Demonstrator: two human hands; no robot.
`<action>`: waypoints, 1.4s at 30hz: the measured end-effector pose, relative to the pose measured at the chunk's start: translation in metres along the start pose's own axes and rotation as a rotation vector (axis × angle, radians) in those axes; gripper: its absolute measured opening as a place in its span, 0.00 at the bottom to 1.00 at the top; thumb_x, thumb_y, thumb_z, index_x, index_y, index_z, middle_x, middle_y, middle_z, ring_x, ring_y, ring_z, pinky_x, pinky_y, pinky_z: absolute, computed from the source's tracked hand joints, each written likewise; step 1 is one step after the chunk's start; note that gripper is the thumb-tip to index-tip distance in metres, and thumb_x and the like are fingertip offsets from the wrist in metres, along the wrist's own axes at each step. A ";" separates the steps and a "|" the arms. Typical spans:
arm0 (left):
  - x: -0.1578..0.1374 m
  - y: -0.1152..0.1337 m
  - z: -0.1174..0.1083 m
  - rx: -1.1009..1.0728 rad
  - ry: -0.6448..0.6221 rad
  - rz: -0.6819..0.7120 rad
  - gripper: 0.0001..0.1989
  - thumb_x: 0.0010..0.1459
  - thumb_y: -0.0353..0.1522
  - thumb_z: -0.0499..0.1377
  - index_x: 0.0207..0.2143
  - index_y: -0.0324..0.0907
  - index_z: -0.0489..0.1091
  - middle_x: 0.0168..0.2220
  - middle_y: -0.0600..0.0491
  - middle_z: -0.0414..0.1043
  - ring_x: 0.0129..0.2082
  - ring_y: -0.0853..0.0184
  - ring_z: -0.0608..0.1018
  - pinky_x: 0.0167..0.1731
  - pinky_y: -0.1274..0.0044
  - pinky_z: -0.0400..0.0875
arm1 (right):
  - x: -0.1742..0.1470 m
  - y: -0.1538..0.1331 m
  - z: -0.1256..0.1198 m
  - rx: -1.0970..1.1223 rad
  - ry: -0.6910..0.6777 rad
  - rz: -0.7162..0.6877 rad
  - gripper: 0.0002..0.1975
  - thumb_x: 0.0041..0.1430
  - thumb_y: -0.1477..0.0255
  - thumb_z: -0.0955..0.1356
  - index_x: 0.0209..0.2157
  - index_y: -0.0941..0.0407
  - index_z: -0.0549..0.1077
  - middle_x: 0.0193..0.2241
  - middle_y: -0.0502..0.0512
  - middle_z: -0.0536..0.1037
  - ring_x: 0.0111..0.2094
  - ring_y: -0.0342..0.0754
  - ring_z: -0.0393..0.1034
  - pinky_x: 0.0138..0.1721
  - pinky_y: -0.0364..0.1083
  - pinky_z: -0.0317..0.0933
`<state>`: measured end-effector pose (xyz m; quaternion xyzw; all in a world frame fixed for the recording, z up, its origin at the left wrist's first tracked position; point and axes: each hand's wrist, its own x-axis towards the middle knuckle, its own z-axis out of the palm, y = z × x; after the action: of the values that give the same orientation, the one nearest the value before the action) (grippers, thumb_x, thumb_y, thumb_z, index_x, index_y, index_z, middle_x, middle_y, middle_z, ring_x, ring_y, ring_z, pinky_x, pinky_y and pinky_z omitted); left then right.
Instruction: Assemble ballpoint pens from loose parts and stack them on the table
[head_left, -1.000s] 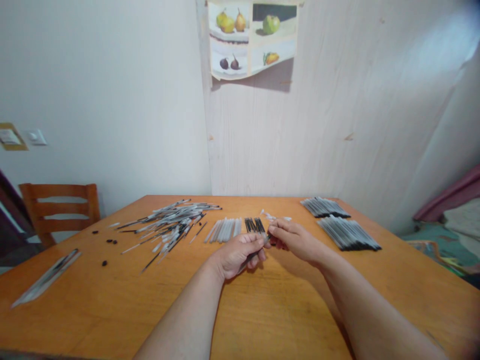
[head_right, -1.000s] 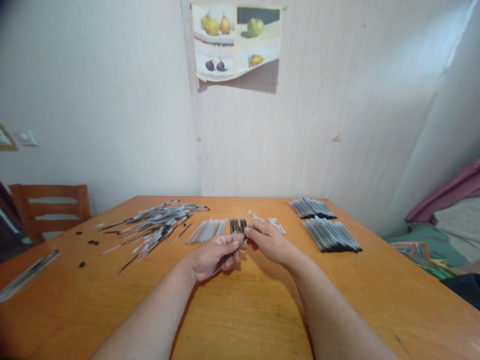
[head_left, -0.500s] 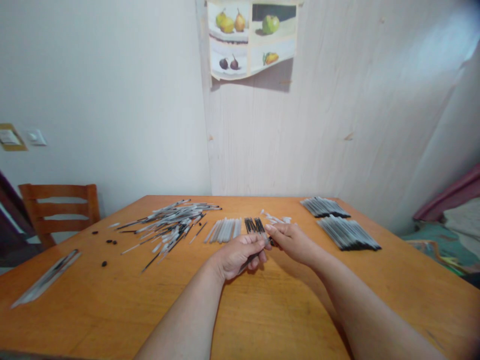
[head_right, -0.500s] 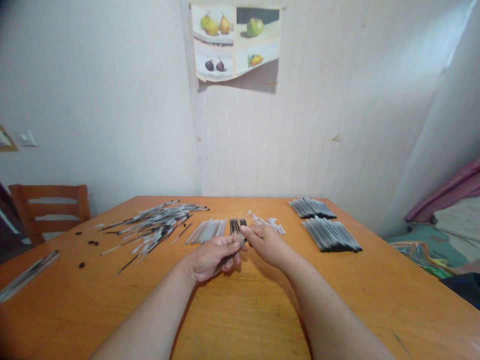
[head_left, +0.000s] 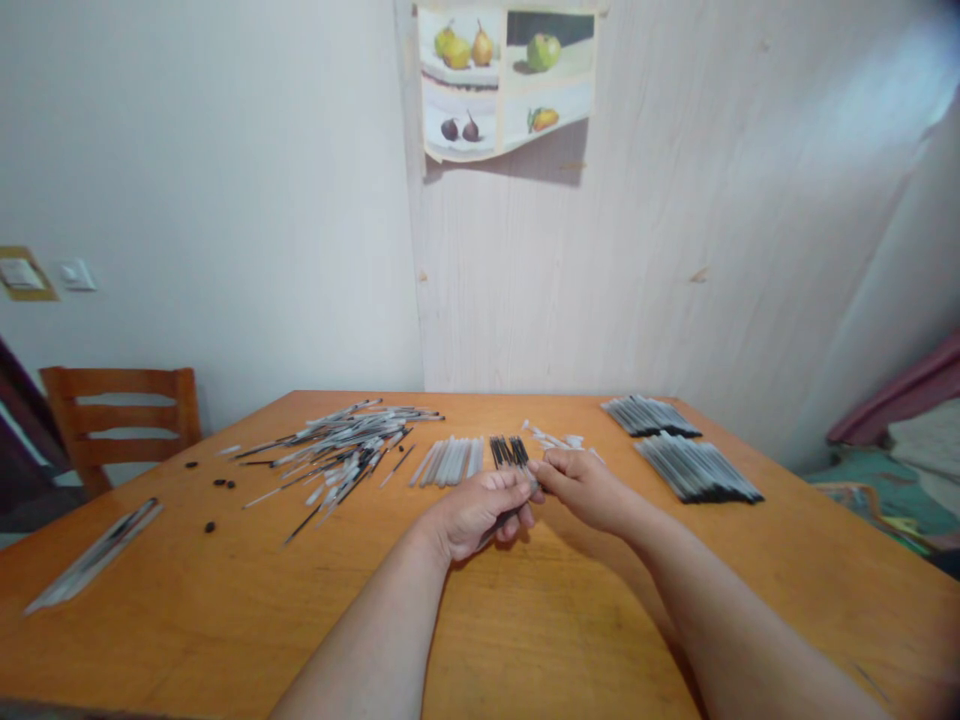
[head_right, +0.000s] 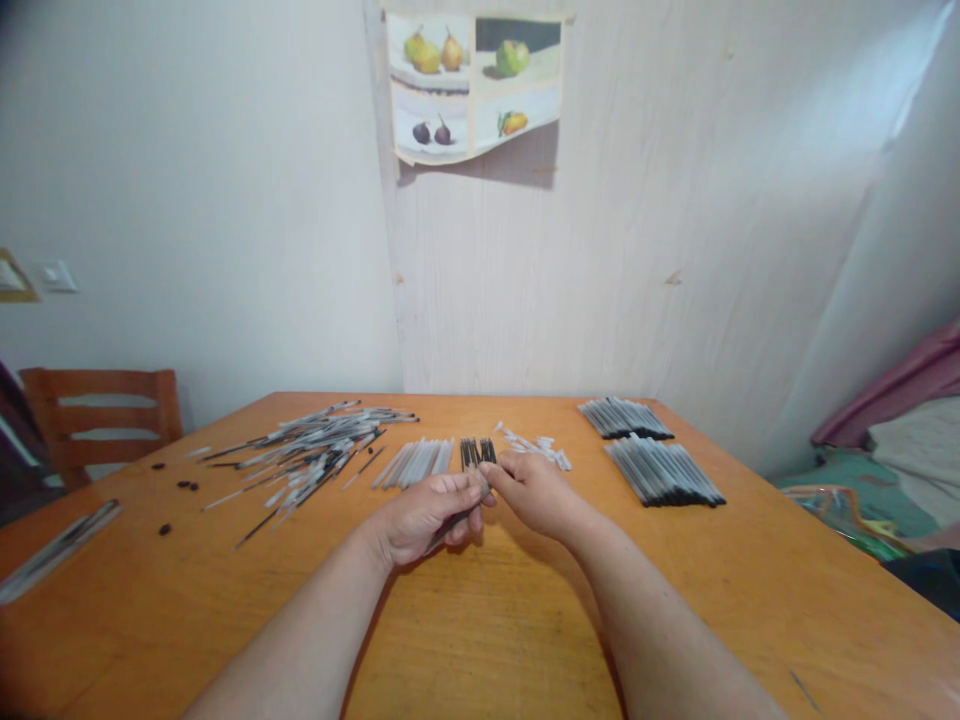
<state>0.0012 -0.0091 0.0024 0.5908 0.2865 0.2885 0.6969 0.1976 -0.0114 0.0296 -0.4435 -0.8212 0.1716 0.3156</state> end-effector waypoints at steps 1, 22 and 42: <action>0.000 0.000 0.000 0.000 -0.002 -0.002 0.24 0.54 0.49 0.60 0.41 0.37 0.69 0.26 0.54 0.70 0.17 0.77 0.66 0.18 0.81 0.52 | 0.000 0.001 0.001 0.013 -0.008 -0.010 0.25 0.67 0.57 0.57 0.22 0.57 0.70 0.21 0.50 0.68 0.25 0.42 0.60 0.28 0.43 0.52; 0.000 0.001 0.000 -0.013 0.009 0.000 0.25 0.53 0.50 0.60 0.41 0.37 0.69 0.25 0.54 0.71 0.17 0.77 0.66 0.18 0.82 0.52 | -0.001 0.003 0.000 0.090 -0.027 -0.029 0.26 0.68 0.56 0.56 0.24 0.57 0.70 0.22 0.49 0.67 0.25 0.43 0.60 0.29 0.43 0.53; 0.003 0.000 0.004 0.015 0.099 0.012 0.21 0.52 0.45 0.64 0.39 0.36 0.69 0.26 0.53 0.70 0.18 0.77 0.66 0.19 0.82 0.53 | -0.001 0.002 0.003 -0.092 0.033 0.034 0.19 0.66 0.64 0.58 0.23 0.56 0.66 0.22 0.50 0.68 0.25 0.43 0.60 0.28 0.44 0.48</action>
<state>0.0058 -0.0095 0.0026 0.5826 0.3191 0.3194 0.6758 0.1971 -0.0117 0.0261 -0.4744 -0.8151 0.1315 0.3053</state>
